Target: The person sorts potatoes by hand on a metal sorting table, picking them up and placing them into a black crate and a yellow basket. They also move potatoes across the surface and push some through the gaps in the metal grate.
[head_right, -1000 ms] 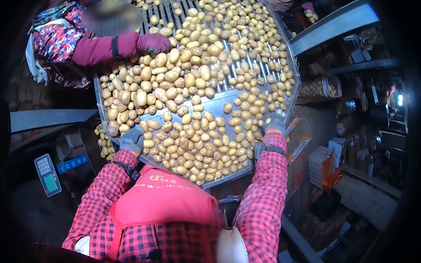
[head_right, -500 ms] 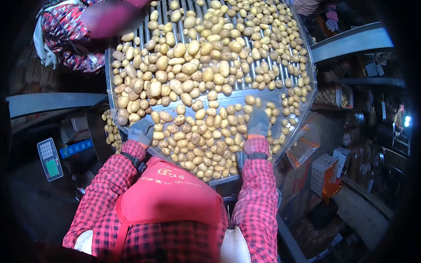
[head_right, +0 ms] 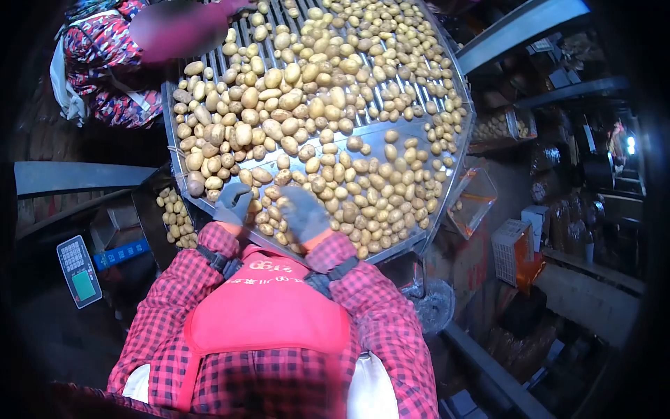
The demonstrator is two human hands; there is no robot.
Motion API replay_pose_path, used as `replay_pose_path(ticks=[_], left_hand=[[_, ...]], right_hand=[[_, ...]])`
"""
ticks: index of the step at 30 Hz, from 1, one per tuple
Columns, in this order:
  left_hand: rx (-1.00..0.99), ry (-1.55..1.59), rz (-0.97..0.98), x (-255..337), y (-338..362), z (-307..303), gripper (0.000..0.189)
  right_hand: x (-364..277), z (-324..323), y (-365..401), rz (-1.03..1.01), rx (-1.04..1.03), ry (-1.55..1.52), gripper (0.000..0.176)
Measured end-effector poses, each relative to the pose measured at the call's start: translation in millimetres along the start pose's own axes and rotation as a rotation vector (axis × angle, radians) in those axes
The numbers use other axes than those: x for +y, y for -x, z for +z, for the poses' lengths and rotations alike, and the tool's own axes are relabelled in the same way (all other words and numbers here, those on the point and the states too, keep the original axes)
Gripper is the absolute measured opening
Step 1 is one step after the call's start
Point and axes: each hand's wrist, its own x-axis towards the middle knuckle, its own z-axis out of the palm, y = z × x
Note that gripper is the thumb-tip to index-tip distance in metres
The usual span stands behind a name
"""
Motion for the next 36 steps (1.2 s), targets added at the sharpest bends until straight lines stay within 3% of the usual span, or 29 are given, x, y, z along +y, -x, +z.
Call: replay_pose_path(ticks=[2, 3, 5, 6, 7, 8, 9, 10, 11, 12, 13, 14, 15, 16, 18, 20, 22, 24, 27, 29, 30, 32, 34, 36], left_hand=[[-0.111, 0.549, -0.369, -17, 14, 20, 0.026], [-0.140, 0.854, -0.548, -34, 23, 31, 0.029], [-0.205, 1.251, -0.632, 20, 36, 7, 0.043], [-0.188, 1.269, -0.762, 17, 34, 2, 0.036], [-0.169, 1.283, -0.892, 9, 32, -6, 0.036], [-0.144, 1.293, -1.028, 4, 33, -13, 0.044], [-0.078, 1.245, -1.004, 10, 36, -22, 0.039], [-0.052, 1.204, -0.968, 17, 37, -33, 0.037], [-0.125, 1.378, -0.997, -2, 38, -41, 0.037], [-0.203, 1.553, -1.023, -21, 44, -48, 0.040], [-0.202, 1.545, -1.018, -22, 48, -52, 0.040], [-0.206, 1.537, -1.010, -23, 50, -54, 0.040], [-0.208, 1.531, -0.998, -22, 49, -55, 0.040], [-0.175, 1.487, -1.026, -15, 50, -56, 0.038], [-0.110, 1.401, -1.091, 3, 54, -59, 0.037], [-0.134, 1.412, -1.080, -3, 59, -59, 0.036], [-0.171, 1.427, -1.103, -4, 58, -59, 0.035], [-0.229, 1.402, -1.064, 3, 55, -59, 0.035], [-0.280, 1.347, -1.040, 1, 54, -56, 0.036], [-0.308, 1.271, -1.034, 12, 55, -55, 0.038], [-0.350, 1.286, -1.046, 12, 56, -54, 0.038], [-0.422, 1.317, -1.066, 8, 60, -55, 0.037], [-0.449, 1.299, -1.055, 4, 64, -59, 0.039], [-0.464, 1.344, -1.036, -13, 69, -61, 0.043]], right_hand=[[-20, 12, -10, -0.239, -0.192, -0.044, 0.055], [-33, 8, -17, -0.214, -0.248, 0.002, 0.063], [-12, 9, -25, -0.161, -0.132, 0.338, 0.065], [6, 10, -25, -0.134, -0.073, 0.506, 0.066], [40, 9, -17, -0.232, 0.035, 0.736, 0.060], [31, -9, -34, -0.006, -0.252, 0.872, 0.057], [19, -30, -50, 0.225, -0.548, 0.987, 0.055], [58, -39, -29, 0.017, -0.066, 0.971, 0.052], [85, -61, -24, -0.269, 0.096, 0.942, 0.059], [67, -83, -18, -0.062, 0.076, 1.025, 0.063], [129, -99, -11, -0.160, 0.170, 0.991, 0.067], [109, -117, -17, 0.032, 0.122, 0.868, 0.065], [135, -132, -9, -0.039, 0.165, 0.943, 0.067], [141, -144, -10, 0.074, 0.137, 0.989, 0.065], [106, -134, 0, -0.028, 0.258, 0.992, 0.058], [50, -98, 14, 0.051, 0.143, 0.715, 0.038], [17, -50, 35, 0.202, -0.200, 0.771, 0.036], [24, -6, 68, -0.234, -0.285, 0.661, 0.040], [18, -5, 60, -0.217, -0.282, 0.953, 0.042], [29, -22, 41, -0.084, -0.129, 0.954, 0.042], [36, -35, 36, -0.019, -0.044, 0.955, 0.043], [78, -58, 45, 0.086, 0.383, 0.571, 0.043], [129, -91, 88, 0.043, 0.299, 0.813, 0.050], [140, -94, 114, 0.145, 0.086, 0.959, 0.053]])
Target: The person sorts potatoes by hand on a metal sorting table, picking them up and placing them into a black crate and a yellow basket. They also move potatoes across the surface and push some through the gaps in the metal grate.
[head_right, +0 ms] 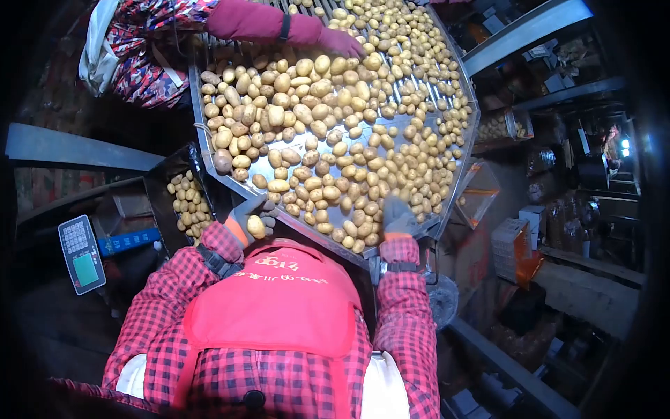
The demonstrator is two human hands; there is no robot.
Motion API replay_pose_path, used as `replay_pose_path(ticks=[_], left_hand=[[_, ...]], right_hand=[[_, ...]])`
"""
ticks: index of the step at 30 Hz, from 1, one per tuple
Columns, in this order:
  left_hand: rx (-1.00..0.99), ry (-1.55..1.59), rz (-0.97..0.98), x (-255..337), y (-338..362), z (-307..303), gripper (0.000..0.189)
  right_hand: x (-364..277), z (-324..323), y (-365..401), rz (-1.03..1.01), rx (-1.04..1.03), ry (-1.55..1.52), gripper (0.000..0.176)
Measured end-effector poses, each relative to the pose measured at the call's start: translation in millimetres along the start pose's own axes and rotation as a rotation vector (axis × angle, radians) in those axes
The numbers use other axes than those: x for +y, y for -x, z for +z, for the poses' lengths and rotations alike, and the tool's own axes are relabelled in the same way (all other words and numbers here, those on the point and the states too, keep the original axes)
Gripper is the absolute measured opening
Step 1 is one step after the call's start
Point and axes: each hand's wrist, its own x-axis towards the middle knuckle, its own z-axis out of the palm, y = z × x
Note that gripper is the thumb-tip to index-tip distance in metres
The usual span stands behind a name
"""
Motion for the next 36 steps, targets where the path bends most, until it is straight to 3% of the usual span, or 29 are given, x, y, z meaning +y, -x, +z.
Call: replay_pose_path(ticks=[2, 4, 5, 8, 12, 15, 18, 20, 21, 24, 26, 27, 30, 31, 33, 34, 35, 36], left_hand=[[-0.002, 0.012, -0.007, 1, 2, 3, 0.041], [0.020, -0.017, -0.016, 1, 6, 11, 0.039], [0.041, -0.053, -0.022, 1, 8, 18, 0.038], [0.074, -0.136, -0.042, -1, 13, 30, 0.037], [0.031, -0.206, -0.106, -7, 9, 30, 0.040], [0.057, -0.272, -0.148, -7, 10, 29, 0.045], [0.080, -0.272, -0.144, -10, 15, 47, 0.049], [0.026, -0.402, -0.103, -10, 21, 57, 0.052], [0.014, -0.460, -0.093, -12, 17, 47, 0.052], [0.000, -0.570, -0.072, -9, 27, 53, 0.045], [-0.059, -0.692, 0.005, -6, 39, 62, 0.040], [0.043, -0.472, -0.057, -6, 40, 69, 0.032], [0.010, -0.382, -0.096, -6, 27, 51, 0.029], [0.058, -0.436, -0.125, -7, 23, 51, 0.028], [0.156, -0.543, -0.172, -4, 15, 55, 0.028], [0.113, -0.512, -0.116, -2, 20, 56, 0.026], [0.068, -0.479, -0.063, -1, 30, 57, 0.024], [0.022, -0.444, -0.009, 0, 37, 56, 0.023]], right_hand=[[-24, 12, 10, 0.067, -0.387, 0.068, 0.052], [-90, -5, 14, 0.169, -0.344, 0.055, 0.048], [-120, -20, 0, 0.300, -0.456, 0.154, 0.045], [-116, -2, -5, 0.274, -0.338, 0.184, 0.043], [-99, -4, -5, 0.400, -0.235, -0.107, 0.045], [-128, -30, -7, 0.519, -0.235, -0.407, 0.052], [-173, -37, -1, 0.176, -0.265, -0.817, 0.058], [-197, -61, -17, 0.068, -0.399, -0.831, 0.051], [-195, -55, -25, -0.026, -0.248, -0.724, 0.041], [-159, -17, -58, -0.176, 0.013, -0.111, 0.046], [-149, -9, -66, -0.143, -0.073, -0.025, 0.050], [-147, -4, -68, -0.128, -0.120, 0.014, 0.052], [-137, 3, -70, -0.102, -0.154, -0.114, 0.052], [-129, 17, -68, -0.138, -0.065, -0.107, 0.042], [-125, -19, -74, -0.207, -0.278, -0.240, 0.030], [-121, -34, -75, -0.241, -0.388, -0.305, 0.025], [-121, -44, -69, -0.168, -0.018, -0.307, 0.017], [-107, -63, -85, 0.003, -0.256, -0.074, 0.023]])
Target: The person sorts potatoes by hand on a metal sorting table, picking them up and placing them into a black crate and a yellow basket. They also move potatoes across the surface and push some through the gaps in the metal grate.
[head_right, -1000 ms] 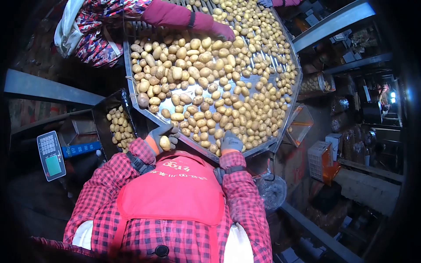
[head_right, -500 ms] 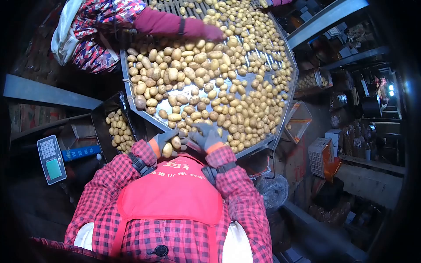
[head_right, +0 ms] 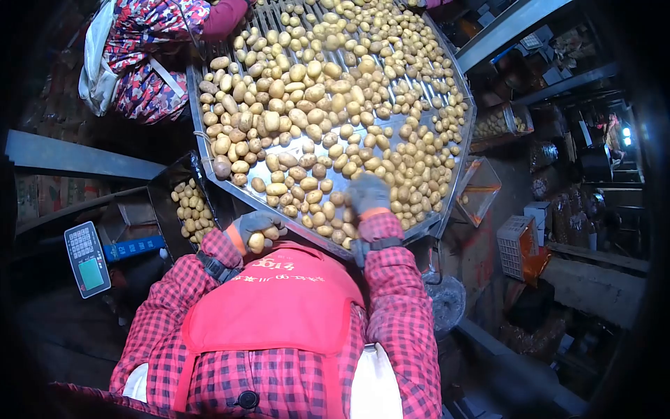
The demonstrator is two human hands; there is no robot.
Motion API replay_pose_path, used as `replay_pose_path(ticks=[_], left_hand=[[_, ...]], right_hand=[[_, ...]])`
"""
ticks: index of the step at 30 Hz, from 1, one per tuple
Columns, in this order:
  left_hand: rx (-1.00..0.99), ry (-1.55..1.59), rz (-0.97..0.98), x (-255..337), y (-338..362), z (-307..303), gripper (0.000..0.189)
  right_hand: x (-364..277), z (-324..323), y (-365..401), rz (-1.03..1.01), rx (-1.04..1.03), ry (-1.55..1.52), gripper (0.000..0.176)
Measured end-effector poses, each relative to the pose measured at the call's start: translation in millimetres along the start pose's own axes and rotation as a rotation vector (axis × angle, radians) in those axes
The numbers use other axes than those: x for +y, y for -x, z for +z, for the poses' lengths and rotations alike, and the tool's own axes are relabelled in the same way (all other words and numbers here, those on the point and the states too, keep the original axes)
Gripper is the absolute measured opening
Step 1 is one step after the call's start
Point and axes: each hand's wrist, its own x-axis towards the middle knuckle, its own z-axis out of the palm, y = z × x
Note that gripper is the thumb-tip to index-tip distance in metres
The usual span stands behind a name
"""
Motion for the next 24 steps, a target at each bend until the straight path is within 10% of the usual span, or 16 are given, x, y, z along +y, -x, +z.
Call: replay_pose_path(ticks=[3, 6, 9, 11, 13, 17, 20, 24], left_hand=[[-0.163, -0.418, 0.288, -14, -6, -17, 0.030], [-0.148, -0.204, 0.137, -13, -15, -12, 0.030], [-0.225, -0.919, 0.620, -17, -27, -11, 0.036], [-0.188, -0.486, 0.295, -14, -34, -8, 0.042], [-0.202, -0.856, 0.571, -12, -35, -5, 0.050], [-0.165, -1.097, 0.819, 3, -25, 2, 0.048], [0.005, 0.149, 0.101, -5, -22, -19, 0.044], [0.030, 0.321, 0.252, -32, -16, -76, 0.039]], right_hand=[[95, 35, 11, 0.345, 0.536, 0.070, 0.055], [81, 43, 37, 0.440, 0.408, -0.200, 0.079], [57, 66, 54, 0.088, 0.387, -0.010, 0.087], [52, 64, 63, 0.015, 0.287, -0.218, 0.090], [48, 62, 79, 0.089, 0.244, -0.557, 0.093], [51, 53, 111, 0.096, 0.145, -0.242, 0.103], [44, 65, 129, -0.009, 0.086, 0.101, 0.108], [48, 86, 99, 0.052, 0.121, 0.050, 0.105]])
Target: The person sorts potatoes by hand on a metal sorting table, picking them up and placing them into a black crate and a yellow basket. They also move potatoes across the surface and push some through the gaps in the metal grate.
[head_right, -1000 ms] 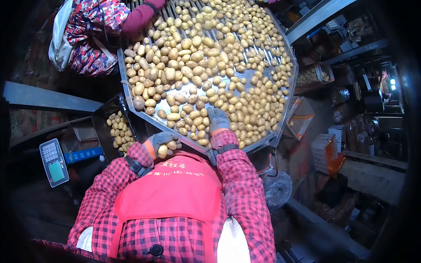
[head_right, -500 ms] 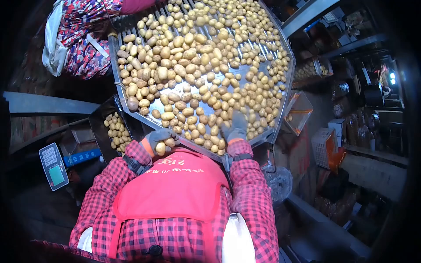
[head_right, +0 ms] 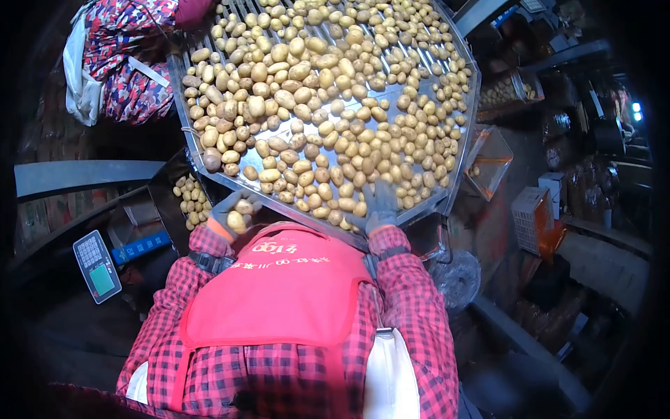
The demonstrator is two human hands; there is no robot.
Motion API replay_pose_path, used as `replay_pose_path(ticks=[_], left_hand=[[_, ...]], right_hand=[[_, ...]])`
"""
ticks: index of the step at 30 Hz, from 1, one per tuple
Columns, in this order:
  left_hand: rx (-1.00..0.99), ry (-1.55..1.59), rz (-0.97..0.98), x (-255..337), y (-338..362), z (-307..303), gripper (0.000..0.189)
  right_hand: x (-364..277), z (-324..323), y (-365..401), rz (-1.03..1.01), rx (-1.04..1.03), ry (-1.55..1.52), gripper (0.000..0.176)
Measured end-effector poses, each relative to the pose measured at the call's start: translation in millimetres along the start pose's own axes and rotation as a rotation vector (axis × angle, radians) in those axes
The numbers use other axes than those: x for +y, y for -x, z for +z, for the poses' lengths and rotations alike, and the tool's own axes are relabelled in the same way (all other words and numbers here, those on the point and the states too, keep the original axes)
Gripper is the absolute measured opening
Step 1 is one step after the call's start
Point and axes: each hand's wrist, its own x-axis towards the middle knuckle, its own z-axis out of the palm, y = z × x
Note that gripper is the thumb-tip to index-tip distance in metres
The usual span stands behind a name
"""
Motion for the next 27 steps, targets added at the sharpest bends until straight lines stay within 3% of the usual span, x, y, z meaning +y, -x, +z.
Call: replay_pose_path(ticks=[1, 4, 6, 9, 11, 13, 14, 15, 16, 18, 20, 21, 23, 26, 27], left_hand=[[0.106, 0.077, -0.007, 3, 6, -6, 0.038], [0.352, 0.248, 0.024, 11, 28, -31, 0.038], [0.490, 0.278, 0.103, 10, 40, -66, 0.036], [0.526, 0.220, 0.231, 12, 62, -128, 0.047], [0.848, 0.124, 0.201, 21, 77, -114, 0.056], [0.992, 0.117, 0.206, 23, 87, -121, 0.071], [0.958, 0.140, 0.239, 20, 87, -123, 0.070], [0.923, 0.162, 0.270, 15, 85, -121, 0.068], [0.883, 0.184, 0.299, 9, 80, -123, 0.066], [0.564, 0.221, 0.253, -4, 74, -148, 0.056], [0.261, 0.209, 0.234, -10, 65, -145, 0.047], [0.581, 0.203, 0.173, 1, 62, -91, 0.041], [0.549, 0.176, 0.189, 5, 59, -71, 0.039], [0.527, 0.163, 0.223, 8, 59, -72, 0.040], [0.517, 0.162, 0.237, 10, 55, -73, 0.040]], right_hand=[[0, 1, -8, -0.021, 0.087, -0.032, 0.102], [1, -17, -47, 0.084, -0.067, -0.076, 0.105], [-3, -19, -57, -0.016, 0.314, -0.413, 0.077], [-8, -23, -69, -0.022, 0.416, -0.426, 0.050], [-25, -22, -89, -0.072, 0.441, -0.448, 0.048], [-57, -36, -105, -0.177, 0.378, -0.482, 0.045], [-81, -51, -115, -0.282, 0.293, -0.470, 0.044], [-99, -40, -125, -0.444, 0.397, -0.482, 0.043], [-121, -49, -134, -0.487, 0.157, -0.365, 0.048], [-149, -45, -131, -0.621, -0.036, -0.134, 0.065], [-137, -20, -105, -0.740, 0.225, -0.065, 0.070], [-126, -20, -96, -0.733, 0.199, -0.076, 0.070], [-93, -24, -85, -0.741, 0.144, -0.104, 0.070], [-59, -38, -57, -0.667, 0.080, -0.111, 0.050], [-52, -41, -61, -0.638, -0.035, -0.076, 0.043]])
